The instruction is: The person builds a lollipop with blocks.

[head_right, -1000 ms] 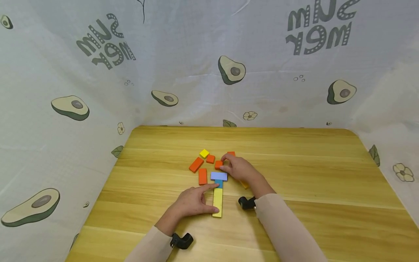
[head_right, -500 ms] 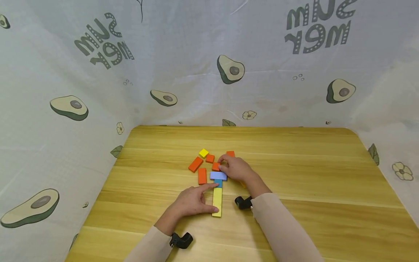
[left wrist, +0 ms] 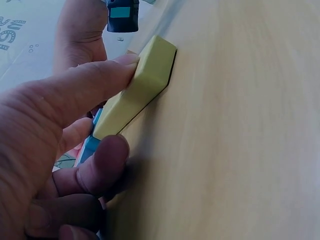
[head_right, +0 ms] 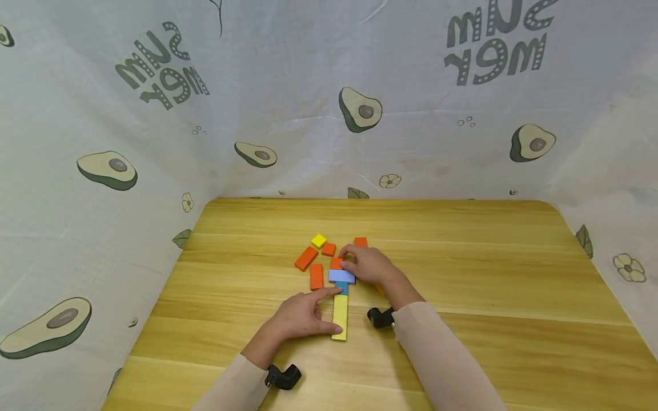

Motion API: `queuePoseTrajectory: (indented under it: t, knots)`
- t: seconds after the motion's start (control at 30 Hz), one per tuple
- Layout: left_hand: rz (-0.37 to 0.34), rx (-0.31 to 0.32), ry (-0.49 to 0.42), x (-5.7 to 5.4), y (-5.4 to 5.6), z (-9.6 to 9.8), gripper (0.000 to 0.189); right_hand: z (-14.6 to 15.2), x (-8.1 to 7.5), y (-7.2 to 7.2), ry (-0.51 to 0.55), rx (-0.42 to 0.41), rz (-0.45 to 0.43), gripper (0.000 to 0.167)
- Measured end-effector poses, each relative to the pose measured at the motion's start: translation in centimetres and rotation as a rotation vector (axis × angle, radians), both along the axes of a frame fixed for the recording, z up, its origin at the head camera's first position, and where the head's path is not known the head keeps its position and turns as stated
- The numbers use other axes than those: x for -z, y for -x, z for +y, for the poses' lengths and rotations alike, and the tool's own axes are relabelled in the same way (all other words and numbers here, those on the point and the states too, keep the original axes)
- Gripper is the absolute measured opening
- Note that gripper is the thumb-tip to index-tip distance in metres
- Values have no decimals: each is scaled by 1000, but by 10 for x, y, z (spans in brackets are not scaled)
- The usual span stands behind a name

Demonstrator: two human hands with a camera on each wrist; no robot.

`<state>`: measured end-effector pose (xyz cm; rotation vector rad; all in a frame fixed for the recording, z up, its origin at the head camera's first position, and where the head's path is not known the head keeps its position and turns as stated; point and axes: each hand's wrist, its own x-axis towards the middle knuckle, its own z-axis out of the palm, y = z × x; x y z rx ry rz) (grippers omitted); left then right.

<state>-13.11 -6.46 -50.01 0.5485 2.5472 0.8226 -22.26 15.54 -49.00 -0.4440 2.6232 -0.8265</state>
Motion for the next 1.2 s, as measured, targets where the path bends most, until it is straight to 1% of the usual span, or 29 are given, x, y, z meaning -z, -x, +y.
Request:
queuePoseTrajectory:
  t: [0.43, 0.87, 1.07, 1.2]
  knots:
    - [-32, 25, 7, -2, 4, 0, 80, -1, 1, -1, -2, -10, 19, 24]
    - [-29, 29, 26, -2, 6, 2, 81, -1, 1, -2, -22, -8, 27, 25]
    - [-17, 64, 25, -3, 9, 1, 82, -1, 3, -2, -3, -3, 17, 25]
    - [-20, 83, -8, -3, 14, 1, 78, 1, 5, -2, 13, 6, 24, 24]
